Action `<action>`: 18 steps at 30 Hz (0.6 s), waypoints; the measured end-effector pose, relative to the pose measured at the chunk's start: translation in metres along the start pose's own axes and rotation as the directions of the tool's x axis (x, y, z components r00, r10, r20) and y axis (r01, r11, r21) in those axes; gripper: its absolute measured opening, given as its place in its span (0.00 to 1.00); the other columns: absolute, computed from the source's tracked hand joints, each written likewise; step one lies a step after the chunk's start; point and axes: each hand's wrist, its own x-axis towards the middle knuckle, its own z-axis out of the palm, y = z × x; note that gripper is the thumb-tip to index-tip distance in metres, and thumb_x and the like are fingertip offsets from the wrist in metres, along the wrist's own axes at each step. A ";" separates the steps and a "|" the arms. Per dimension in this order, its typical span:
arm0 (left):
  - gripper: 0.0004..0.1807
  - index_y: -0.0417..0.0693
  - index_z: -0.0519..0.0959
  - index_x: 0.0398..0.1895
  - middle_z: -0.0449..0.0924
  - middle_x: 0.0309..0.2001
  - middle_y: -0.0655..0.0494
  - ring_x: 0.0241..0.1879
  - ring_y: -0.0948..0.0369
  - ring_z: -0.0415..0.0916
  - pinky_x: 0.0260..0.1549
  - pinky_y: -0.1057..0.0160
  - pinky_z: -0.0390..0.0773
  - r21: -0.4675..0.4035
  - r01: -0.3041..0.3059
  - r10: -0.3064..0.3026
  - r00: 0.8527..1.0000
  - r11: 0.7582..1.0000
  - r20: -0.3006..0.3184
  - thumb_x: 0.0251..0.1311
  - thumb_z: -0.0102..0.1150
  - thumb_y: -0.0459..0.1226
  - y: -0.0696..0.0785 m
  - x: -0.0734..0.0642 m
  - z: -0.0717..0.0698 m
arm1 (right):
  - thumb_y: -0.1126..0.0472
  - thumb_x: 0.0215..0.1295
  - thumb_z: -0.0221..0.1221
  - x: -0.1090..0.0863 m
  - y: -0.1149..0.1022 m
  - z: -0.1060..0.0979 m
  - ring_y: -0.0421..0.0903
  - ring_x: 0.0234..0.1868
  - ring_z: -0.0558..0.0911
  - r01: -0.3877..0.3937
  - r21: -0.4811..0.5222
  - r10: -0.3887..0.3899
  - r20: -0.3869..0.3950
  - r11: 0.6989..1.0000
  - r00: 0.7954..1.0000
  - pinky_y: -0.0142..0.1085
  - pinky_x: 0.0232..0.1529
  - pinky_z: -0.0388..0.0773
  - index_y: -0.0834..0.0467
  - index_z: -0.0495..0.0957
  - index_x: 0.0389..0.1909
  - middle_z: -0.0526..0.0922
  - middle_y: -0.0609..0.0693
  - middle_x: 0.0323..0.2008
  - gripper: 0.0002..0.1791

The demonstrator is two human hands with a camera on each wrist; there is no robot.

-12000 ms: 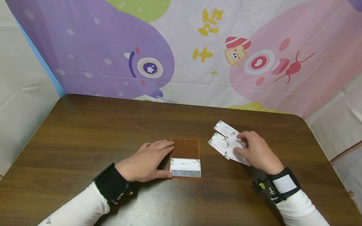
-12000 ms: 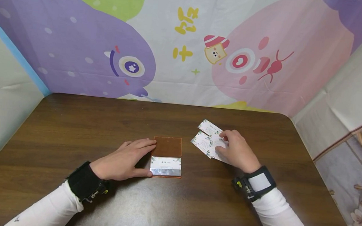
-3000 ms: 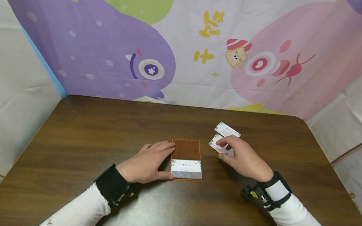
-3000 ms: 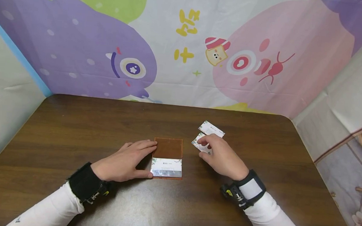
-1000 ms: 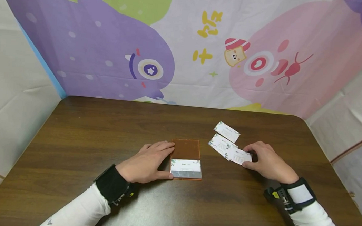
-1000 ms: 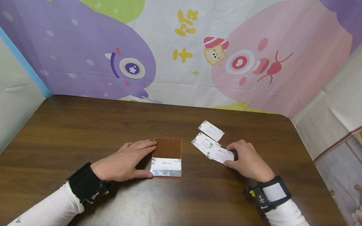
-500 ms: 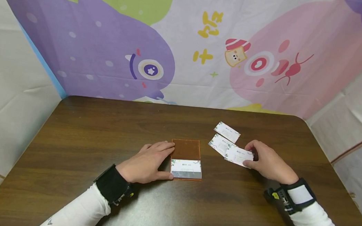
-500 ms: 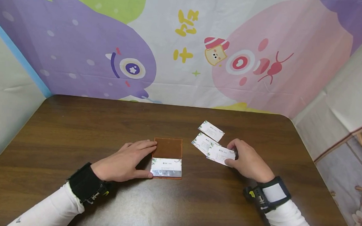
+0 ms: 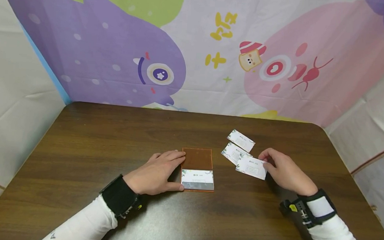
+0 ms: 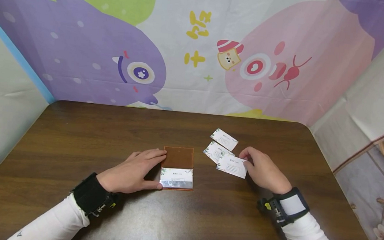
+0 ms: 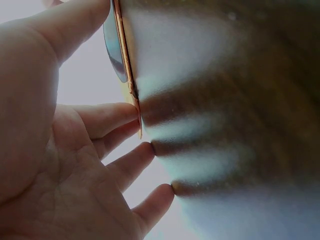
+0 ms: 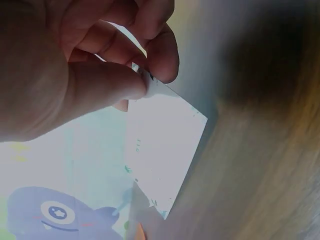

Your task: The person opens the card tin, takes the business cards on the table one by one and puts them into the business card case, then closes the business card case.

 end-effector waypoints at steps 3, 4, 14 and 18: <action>0.50 0.38 0.64 0.81 0.60 0.81 0.45 0.80 0.45 0.55 0.71 0.35 0.61 0.001 0.000 0.000 1.000 1.000 -0.002 0.67 0.69 0.59 0.000 0.000 0.000 | 0.71 0.75 0.60 0.001 -0.003 -0.001 0.52 0.42 0.78 0.003 0.007 -0.003 0.000 1.000 1.000 0.47 0.44 0.77 0.63 0.79 0.51 0.82 0.55 0.43 0.08; 0.50 0.38 0.64 0.81 0.60 0.81 0.45 0.80 0.45 0.55 0.71 0.35 0.61 0.001 0.000 0.000 1.000 1.000 -0.003 0.67 0.69 0.59 0.000 0.000 0.000 | 0.71 0.75 0.60 0.001 -0.004 -0.001 0.53 0.43 0.79 0.007 0.008 -0.007 -0.003 1.000 1.000 0.47 0.45 0.78 0.63 0.79 0.51 0.82 0.55 0.43 0.08; 0.50 0.38 0.64 0.81 0.60 0.81 0.45 0.81 0.45 0.55 0.71 0.35 0.61 0.000 -0.004 0.004 1.000 1.000 0.000 0.67 0.69 0.59 0.000 0.000 0.000 | 0.70 0.75 0.58 0.008 -0.017 -0.005 0.50 0.43 0.79 0.080 0.017 -0.080 -0.049 0.997 0.996 0.47 0.47 0.77 0.59 0.81 0.50 0.83 0.51 0.42 0.08; 0.50 0.38 0.64 0.81 0.60 0.81 0.45 0.81 0.45 0.55 0.70 0.35 0.61 0.003 -0.007 0.007 1.000 1.000 -0.002 0.67 0.69 0.59 -0.001 0.000 0.001 | 0.70 0.76 0.58 0.011 -0.023 -0.005 0.50 0.43 0.80 0.086 0.027 -0.085 -0.042 0.996 0.995 0.48 0.47 0.77 0.59 0.80 0.51 0.83 0.51 0.43 0.08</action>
